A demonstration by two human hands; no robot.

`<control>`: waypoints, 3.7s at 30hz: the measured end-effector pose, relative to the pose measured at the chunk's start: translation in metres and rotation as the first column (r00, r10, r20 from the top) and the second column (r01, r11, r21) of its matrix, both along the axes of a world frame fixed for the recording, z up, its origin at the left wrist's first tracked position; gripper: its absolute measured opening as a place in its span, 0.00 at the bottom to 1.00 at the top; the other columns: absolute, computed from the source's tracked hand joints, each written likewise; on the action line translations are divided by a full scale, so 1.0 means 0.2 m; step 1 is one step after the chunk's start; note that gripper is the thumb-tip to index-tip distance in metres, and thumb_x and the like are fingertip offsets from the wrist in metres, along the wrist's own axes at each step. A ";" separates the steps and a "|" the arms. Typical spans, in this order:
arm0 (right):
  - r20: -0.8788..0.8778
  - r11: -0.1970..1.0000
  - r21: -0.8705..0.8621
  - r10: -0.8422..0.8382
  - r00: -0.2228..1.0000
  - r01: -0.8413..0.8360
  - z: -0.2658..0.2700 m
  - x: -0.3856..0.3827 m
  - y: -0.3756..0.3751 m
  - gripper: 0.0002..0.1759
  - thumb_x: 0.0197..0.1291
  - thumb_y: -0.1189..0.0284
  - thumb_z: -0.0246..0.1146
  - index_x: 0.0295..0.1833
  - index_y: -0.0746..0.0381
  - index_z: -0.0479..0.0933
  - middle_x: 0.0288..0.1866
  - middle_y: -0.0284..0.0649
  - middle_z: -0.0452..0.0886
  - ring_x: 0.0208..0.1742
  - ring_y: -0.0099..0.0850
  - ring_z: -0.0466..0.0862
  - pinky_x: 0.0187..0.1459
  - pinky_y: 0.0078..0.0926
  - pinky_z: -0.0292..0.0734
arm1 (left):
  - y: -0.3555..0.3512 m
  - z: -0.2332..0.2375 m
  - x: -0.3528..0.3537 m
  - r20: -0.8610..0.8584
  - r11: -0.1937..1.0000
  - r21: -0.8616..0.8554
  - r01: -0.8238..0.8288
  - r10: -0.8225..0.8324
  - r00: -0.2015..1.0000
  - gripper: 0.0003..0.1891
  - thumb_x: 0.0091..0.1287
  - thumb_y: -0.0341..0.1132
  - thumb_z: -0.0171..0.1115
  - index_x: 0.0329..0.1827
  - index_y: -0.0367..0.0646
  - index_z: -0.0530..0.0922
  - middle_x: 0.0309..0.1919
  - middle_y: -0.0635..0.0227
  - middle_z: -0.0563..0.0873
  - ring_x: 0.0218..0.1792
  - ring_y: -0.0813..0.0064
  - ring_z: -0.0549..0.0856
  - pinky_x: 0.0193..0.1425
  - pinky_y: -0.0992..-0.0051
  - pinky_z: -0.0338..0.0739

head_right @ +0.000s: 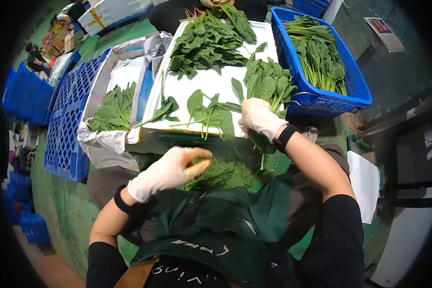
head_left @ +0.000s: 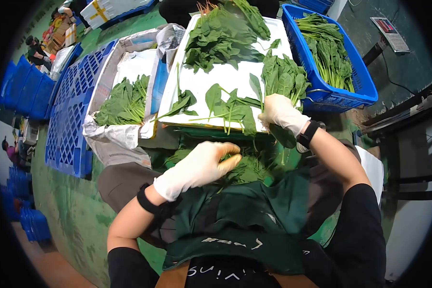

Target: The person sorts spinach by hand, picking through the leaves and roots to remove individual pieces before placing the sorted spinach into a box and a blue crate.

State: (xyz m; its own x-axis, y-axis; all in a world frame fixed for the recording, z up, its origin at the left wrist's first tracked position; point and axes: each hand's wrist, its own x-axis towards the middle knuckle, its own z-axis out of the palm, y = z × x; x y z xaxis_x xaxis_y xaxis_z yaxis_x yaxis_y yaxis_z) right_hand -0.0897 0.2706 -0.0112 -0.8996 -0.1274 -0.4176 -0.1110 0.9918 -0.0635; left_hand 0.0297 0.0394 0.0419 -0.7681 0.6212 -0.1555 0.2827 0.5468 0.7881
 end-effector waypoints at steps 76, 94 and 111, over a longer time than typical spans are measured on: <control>-0.311 0.834 -0.386 -0.519 0.796 0.394 -0.15 0.24 0.15 0.32 0.38 0.57 0.74 0.42 0.67 0.71 0.32 0.49 0.81 0.35 0.42 0.83 0.40 0.33 0.78 | -0.02 -0.27 -0.19 0.820 0.218 0.572 -0.790 -0.178 0.544 0.10 0.68 0.32 0.55 0.51 0.44 0.72 0.15 0.77 0.63 0.15 0.83 0.62 0.20 0.80 0.61; 0.303 -0.016 -0.941 -0.479 0.824 0.337 0.08 0.58 -0.30 0.15 0.53 0.74 0.69 0.42 0.71 0.74 0.28 0.37 0.81 0.27 0.19 0.79 0.29 0.15 0.73 | 0.12 -0.30 -0.16 0.801 0.337 0.524 -0.782 0.117 0.587 0.20 0.59 0.33 0.68 0.54 0.42 0.73 0.40 0.70 0.82 0.40 0.78 0.81 0.44 0.77 0.77; 0.484 -0.235 -0.870 -0.241 0.841 0.433 0.09 0.63 -0.32 0.23 0.60 0.61 0.63 0.50 0.70 0.74 0.37 0.36 0.80 0.32 0.19 0.75 0.34 0.16 0.71 | 0.07 -0.25 -0.17 0.628 0.276 0.774 -0.570 -0.215 0.748 0.27 0.66 0.32 0.59 0.66 0.38 0.61 0.62 0.61 0.72 0.61 0.69 0.73 0.64 0.70 0.69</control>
